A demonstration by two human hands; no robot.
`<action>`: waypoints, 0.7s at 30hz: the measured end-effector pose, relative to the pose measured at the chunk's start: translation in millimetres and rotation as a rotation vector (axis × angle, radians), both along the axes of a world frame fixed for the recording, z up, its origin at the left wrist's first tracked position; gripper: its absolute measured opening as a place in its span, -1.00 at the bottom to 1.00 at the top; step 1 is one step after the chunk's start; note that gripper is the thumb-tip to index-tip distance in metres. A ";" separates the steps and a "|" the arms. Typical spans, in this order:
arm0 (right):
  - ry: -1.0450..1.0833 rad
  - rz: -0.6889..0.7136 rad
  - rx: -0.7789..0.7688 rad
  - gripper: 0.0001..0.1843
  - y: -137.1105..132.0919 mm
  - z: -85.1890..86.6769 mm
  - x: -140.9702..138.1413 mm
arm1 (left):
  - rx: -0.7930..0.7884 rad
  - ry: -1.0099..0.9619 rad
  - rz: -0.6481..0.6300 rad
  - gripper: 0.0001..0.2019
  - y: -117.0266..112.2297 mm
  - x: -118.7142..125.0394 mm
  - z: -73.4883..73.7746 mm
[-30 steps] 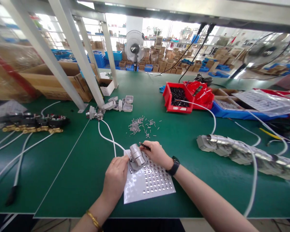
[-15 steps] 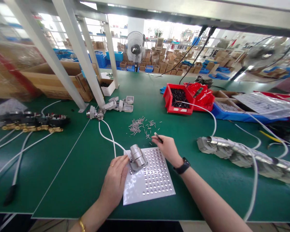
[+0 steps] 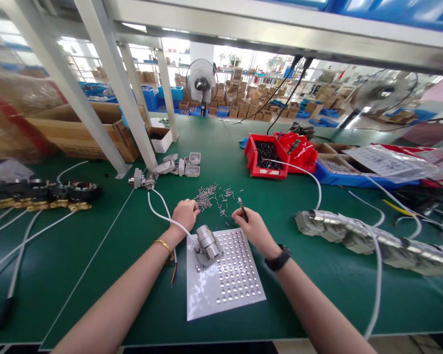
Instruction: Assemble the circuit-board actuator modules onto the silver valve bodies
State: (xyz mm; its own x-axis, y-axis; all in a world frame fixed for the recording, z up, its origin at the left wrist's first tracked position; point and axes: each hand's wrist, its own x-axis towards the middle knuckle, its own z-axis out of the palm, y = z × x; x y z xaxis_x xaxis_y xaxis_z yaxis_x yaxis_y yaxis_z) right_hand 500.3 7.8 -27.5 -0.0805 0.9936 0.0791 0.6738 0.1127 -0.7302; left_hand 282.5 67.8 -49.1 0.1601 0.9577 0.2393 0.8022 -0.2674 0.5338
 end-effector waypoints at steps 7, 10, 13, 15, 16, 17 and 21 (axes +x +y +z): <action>0.500 0.121 -0.114 -0.83 -55.4 -16.6 -21.8 | -0.085 -0.237 0.077 -0.92 -30.7 -5.8 -1.3; 0.381 0.109 0.003 -0.89 -57.6 -18.2 -27.1 | -0.166 -0.399 0.138 -0.81 -72.8 -16.9 4.1; 0.248 0.121 0.044 -0.94 -60.0 -13.9 -26.9 | -0.317 -0.736 0.211 -0.66 -117.7 -22.8 10.8; 0.194 0.123 0.089 -0.92 -62.7 -10.8 -25.7 | -0.366 -0.907 0.258 -0.65 -141.4 -20.0 12.5; 0.179 0.120 0.116 -0.92 -64.1 -9.9 -25.3 | -0.354 -0.925 0.265 -0.68 -150.5 -16.9 11.9; 0.166 0.119 0.143 -0.92 -65.3 -9.6 -25.1 | -0.326 -0.909 0.259 -0.71 -157.7 -13.2 10.2; 0.090 0.168 0.226 -0.88 -67.1 -13.7 -25.8 | -0.101 -0.607 0.109 -0.87 -169.8 -0.6 -2.7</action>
